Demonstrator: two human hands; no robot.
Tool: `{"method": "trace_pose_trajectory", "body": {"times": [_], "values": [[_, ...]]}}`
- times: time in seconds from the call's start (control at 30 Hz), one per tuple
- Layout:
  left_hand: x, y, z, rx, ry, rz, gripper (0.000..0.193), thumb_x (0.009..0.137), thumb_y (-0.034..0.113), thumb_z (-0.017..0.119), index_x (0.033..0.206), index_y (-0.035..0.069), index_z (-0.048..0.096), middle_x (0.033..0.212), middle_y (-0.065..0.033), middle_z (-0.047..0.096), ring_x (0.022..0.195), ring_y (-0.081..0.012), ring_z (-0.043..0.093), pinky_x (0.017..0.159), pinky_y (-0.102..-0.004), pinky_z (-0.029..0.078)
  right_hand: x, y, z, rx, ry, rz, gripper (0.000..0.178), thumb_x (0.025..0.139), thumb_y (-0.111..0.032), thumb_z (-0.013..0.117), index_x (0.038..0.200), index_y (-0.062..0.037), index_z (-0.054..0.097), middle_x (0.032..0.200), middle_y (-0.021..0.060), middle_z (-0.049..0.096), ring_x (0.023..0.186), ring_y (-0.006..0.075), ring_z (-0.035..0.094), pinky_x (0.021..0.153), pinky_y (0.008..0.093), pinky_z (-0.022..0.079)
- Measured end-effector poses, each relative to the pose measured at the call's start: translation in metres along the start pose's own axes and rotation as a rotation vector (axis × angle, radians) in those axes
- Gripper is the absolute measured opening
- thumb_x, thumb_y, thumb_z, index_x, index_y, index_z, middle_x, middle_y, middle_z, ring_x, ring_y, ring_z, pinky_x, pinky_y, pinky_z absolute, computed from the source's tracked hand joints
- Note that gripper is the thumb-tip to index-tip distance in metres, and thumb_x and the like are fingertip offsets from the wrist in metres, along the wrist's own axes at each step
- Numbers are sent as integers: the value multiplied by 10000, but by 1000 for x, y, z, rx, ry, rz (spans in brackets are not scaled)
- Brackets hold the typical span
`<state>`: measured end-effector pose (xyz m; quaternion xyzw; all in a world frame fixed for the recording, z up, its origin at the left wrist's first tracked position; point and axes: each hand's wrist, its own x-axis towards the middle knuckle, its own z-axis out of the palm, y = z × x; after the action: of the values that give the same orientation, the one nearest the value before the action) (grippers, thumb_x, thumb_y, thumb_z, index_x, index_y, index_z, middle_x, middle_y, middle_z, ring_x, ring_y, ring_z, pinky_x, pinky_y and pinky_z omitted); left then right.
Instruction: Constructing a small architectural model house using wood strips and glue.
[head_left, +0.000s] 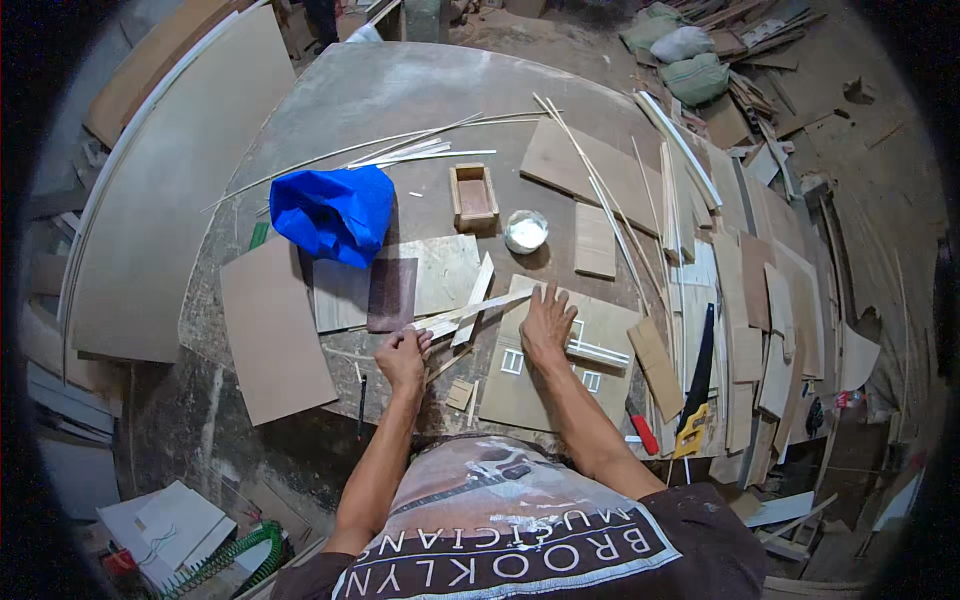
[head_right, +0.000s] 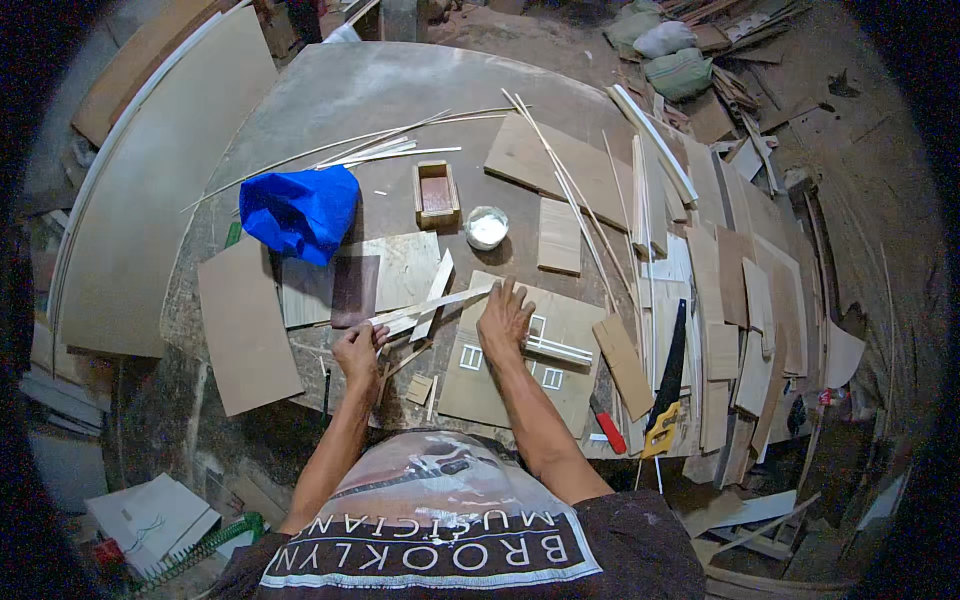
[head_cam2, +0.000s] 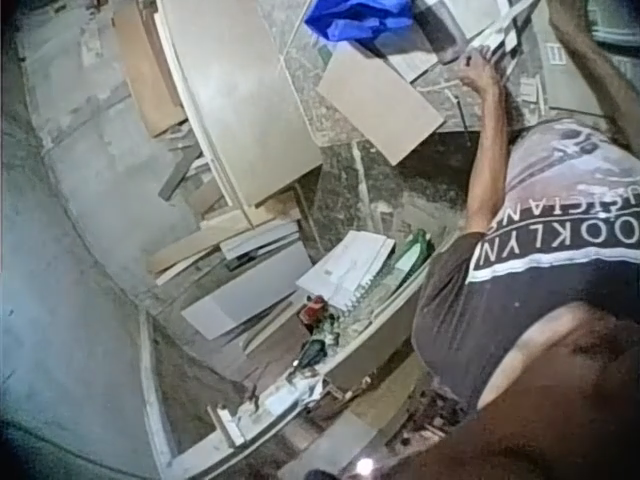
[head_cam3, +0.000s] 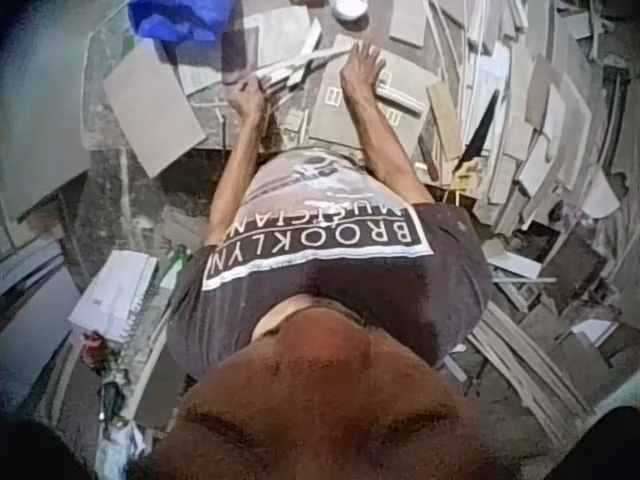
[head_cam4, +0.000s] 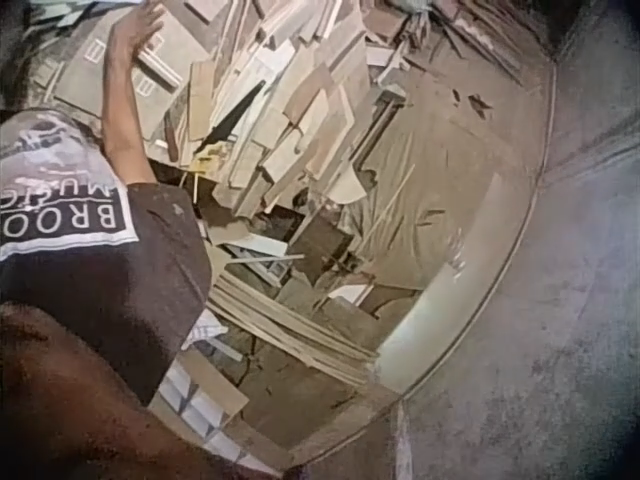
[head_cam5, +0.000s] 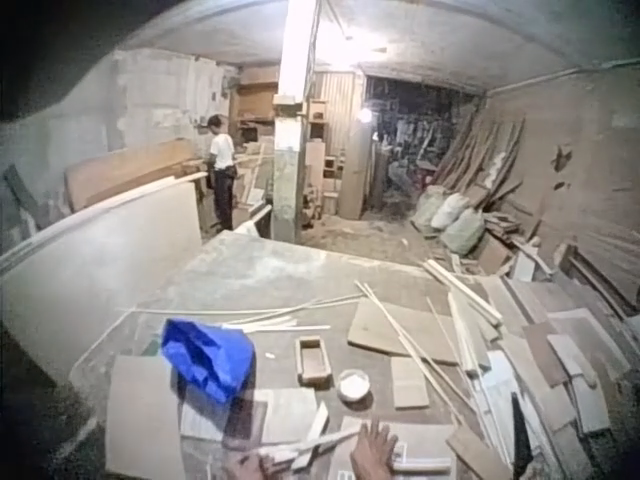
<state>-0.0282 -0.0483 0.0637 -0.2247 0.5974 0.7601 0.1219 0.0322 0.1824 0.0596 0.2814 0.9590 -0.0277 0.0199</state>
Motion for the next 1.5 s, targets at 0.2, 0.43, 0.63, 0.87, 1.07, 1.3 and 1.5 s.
{"method": "trace_pose_trajectory", "body": {"times": [0.2,0.43,0.63,0.87,1.07,1.3,1.5], "values": [[2,-9,1,-20,-7,-45,210,946,89,602,893,-114,613,894,-178,695,784,-233,728,635,-256,588,-37,-31,-8,454,111,-149,622,740,-97,551,1362,-104,544,1338,179,406,1198,386,408,980,529,333],[5,-18,-3,-26,-24,7,223,949,88,598,920,-133,605,900,-205,690,796,-264,726,660,-278,600,-53,-56,3,719,-14,-342,639,705,-74,528,1343,-93,563,1290,181,428,1172,365,421,965,491,353],[-2,-12,7,-82,-32,-7,203,941,91,602,924,-111,617,906,-188,697,804,-250,725,666,-269,591,-61,-72,8,638,33,-333,663,693,-48,519,1354,-91,540,1309,194,421,1202,379,400,979,508,336],[-1,-14,4,-70,-65,5,231,939,75,591,896,-150,619,898,-208,694,792,-253,724,665,-269,596,-61,-78,2,475,29,-494,761,718,-69,544,1462,-198,451,1392,199,380,1280,377,339,1036,530,274],[0,-19,1,-63,-42,13,201,936,57,601,898,-138,630,882,-207,705,751,-223,717,611,-242,576,-59,-64,8,372,-3,-251,743,732,-75,563,1460,-170,451,1412,199,376,1289,377,329,1037,527,265],[2,-19,4,-128,-112,-24,233,953,58,571,987,-169,609,941,-207,689,837,-250,715,708,-283,599,-74,-89,11,467,100,-500,771,715,-60,551,1471,-170,442,1440,175,338,1283,375,333,1039,508,289],[6,-21,0,-34,-166,-70,213,933,32,578,1019,-160,605,980,-211,684,847,-270,708,746,-335,613,-67,-88,2,518,86,-519,770,721,-78,574,1472,-184,437,1423,159,349,1275,358,340,1016,507,300]]}}
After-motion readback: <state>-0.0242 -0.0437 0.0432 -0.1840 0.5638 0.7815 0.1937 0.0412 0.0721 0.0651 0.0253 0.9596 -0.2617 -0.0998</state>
